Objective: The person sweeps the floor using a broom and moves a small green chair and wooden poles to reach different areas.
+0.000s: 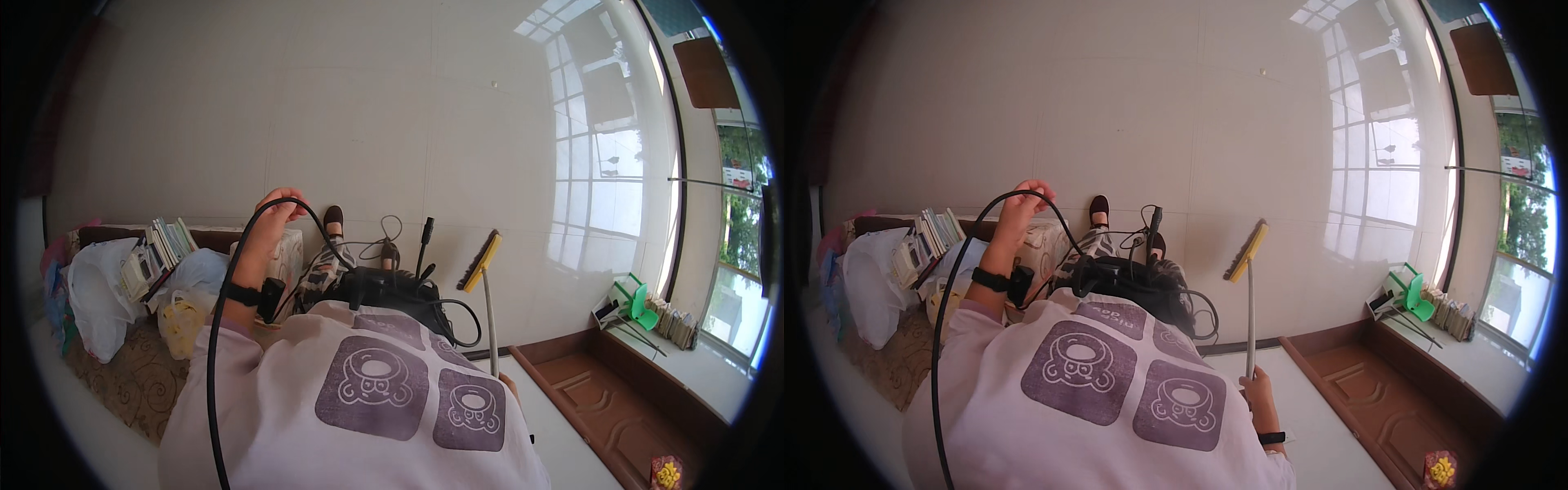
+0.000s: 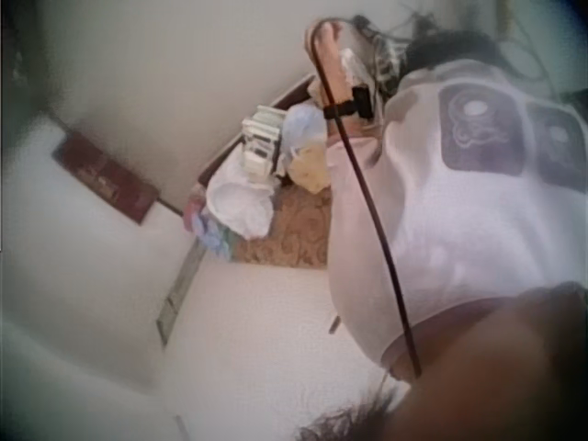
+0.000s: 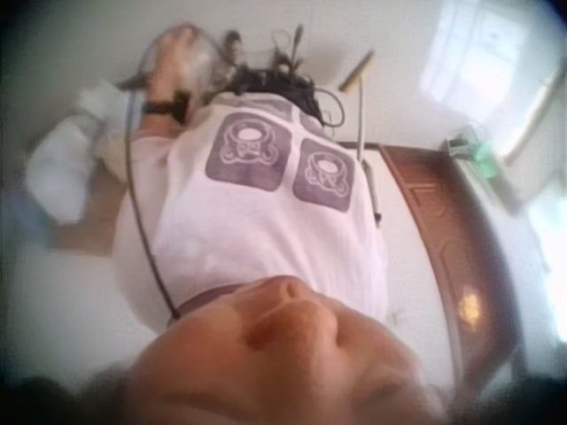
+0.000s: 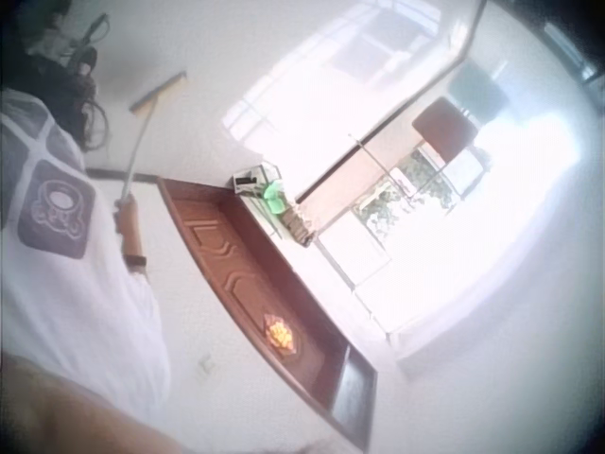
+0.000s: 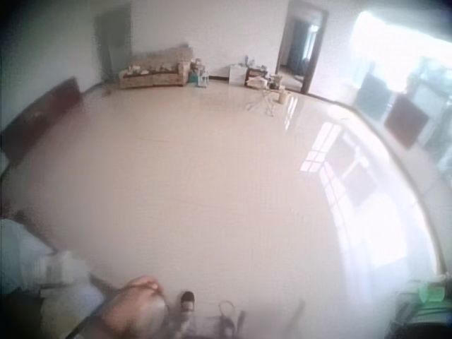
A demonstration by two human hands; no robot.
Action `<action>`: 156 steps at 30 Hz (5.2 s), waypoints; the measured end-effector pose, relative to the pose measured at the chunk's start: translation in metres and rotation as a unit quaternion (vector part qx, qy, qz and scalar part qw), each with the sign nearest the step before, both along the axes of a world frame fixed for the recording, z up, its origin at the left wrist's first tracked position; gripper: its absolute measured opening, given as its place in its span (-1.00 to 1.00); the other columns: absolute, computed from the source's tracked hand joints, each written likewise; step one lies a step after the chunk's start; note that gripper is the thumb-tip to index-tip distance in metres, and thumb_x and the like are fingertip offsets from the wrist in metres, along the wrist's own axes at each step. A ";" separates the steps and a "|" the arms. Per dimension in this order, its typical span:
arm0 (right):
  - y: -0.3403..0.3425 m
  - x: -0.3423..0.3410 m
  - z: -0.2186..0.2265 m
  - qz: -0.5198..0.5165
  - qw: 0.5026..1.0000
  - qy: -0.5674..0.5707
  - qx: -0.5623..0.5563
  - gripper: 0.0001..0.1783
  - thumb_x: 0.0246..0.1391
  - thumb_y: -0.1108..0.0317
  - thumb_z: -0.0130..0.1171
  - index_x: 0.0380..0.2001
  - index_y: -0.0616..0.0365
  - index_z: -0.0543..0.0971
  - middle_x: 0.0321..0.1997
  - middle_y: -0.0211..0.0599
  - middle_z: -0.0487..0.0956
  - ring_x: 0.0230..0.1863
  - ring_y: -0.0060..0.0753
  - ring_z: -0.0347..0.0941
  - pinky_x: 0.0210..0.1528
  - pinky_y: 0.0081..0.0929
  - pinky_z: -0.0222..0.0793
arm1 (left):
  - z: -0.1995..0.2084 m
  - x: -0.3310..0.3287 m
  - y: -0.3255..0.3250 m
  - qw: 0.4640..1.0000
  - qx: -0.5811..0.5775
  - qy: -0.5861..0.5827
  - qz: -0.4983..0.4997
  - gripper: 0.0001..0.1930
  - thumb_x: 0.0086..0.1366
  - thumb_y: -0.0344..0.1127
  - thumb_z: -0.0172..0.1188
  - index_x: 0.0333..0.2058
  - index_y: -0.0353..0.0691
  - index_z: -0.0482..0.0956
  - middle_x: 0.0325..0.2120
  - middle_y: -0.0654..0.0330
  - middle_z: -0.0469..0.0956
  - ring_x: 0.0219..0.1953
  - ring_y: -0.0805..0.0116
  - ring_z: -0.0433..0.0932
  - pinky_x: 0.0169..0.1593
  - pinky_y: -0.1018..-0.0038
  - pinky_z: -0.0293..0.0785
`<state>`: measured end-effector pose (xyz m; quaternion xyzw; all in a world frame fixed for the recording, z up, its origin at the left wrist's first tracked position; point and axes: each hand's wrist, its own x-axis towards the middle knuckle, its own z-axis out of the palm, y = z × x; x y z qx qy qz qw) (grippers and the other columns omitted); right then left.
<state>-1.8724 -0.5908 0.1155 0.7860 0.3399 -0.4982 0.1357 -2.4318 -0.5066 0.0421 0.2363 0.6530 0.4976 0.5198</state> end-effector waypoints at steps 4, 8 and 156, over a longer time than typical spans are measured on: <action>-0.024 -0.019 -0.011 -0.137 0.990 0.038 -0.024 -0.79 -0.10 0.48 0.08 -0.33 0.31 0.39 -0.64 -0.27 0.37 -0.77 -0.45 0.31 -0.78 -0.48 0.18 | -0.001 -0.036 0.014 0.999 -0.016 0.000 -0.041 -0.82 0.27 -0.35 -0.06 -0.21 -0.27 0.44 -0.36 0.21 0.52 -0.33 0.50 0.49 -0.18 0.59 0.41; -0.009 -0.045 -0.067 -0.377 0.920 0.050 -0.093 -0.90 -0.07 0.53 0.05 -0.47 0.29 0.34 -0.66 -0.29 0.32 -0.76 -0.47 0.26 -0.78 -0.53 0.16 | 0.002 -0.077 0.014 0.995 -0.097 0.026 -0.018 -0.84 0.27 -0.33 -0.02 -0.26 -0.24 0.47 -0.38 0.22 0.52 -0.34 0.48 0.49 -0.20 0.55 0.41; 0.162 0.165 -0.144 -0.589 0.795 0.114 0.091 -0.86 -0.09 0.62 -0.02 -0.39 0.30 0.31 -0.66 -0.29 0.33 -0.76 -0.44 0.28 -0.79 -0.50 0.21 | 0.101 0.176 0.254 0.963 -0.100 0.158 -0.194 -0.84 0.28 -0.36 -0.08 -0.25 -0.24 0.45 -0.38 0.23 0.54 -0.37 0.52 0.49 -0.24 0.61 0.39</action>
